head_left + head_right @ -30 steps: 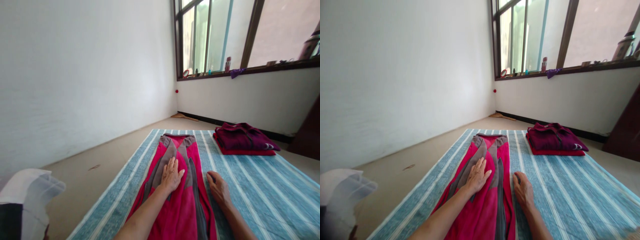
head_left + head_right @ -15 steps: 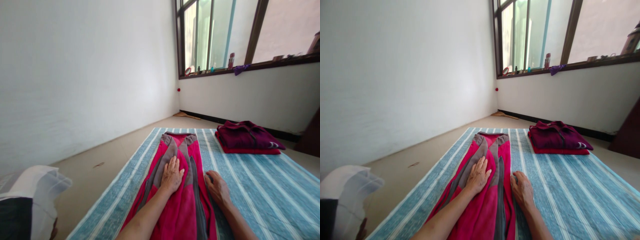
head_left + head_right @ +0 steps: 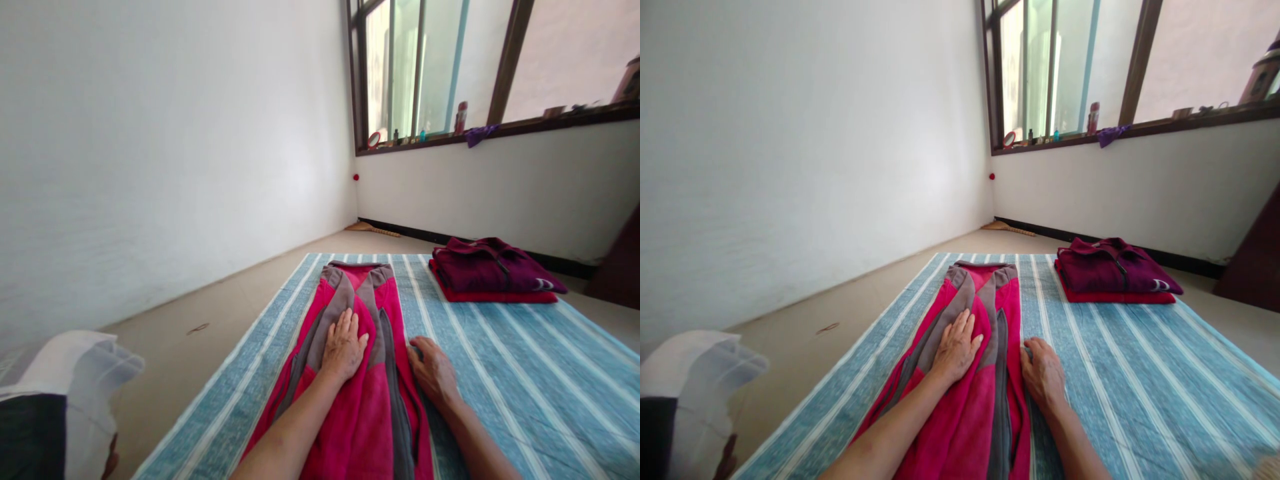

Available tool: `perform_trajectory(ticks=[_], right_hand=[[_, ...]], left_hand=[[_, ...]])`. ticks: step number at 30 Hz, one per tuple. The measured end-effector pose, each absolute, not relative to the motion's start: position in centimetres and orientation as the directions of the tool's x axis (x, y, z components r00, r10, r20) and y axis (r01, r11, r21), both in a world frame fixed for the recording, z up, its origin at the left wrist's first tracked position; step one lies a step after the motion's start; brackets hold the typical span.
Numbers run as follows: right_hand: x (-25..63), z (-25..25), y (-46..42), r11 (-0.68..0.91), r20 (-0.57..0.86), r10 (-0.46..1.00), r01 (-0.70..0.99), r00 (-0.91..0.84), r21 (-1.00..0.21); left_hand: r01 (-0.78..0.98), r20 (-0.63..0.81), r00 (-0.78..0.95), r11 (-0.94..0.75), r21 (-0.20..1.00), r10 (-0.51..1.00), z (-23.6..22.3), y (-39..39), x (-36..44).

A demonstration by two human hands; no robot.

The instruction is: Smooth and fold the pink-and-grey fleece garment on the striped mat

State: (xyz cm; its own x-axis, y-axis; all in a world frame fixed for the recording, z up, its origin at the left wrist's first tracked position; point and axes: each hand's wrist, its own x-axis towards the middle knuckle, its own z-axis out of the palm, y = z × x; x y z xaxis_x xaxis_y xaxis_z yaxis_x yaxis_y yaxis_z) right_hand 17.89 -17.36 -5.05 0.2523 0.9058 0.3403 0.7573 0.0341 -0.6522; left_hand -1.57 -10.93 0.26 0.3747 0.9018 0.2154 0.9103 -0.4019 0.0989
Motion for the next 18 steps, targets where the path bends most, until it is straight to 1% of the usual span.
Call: perform_trajectory(ticks=[4, 18], right_hand=[[17.93, -4.92, -17.39, 0.037, 0.341, 0.91, 0.772, 0.236, -0.635], [18.04, -5.11, -17.32, 0.032, 0.345, 0.912, 0.801, 0.221, -0.598]], left_hand=[[0.909, 0.239, 0.378, -0.407, 0.088, 0.894, 0.01, -10.84, -1.59], [0.908, 0.239, 0.369, -0.403, 0.113, 0.898, 0.03, -10.87, -1.55]])
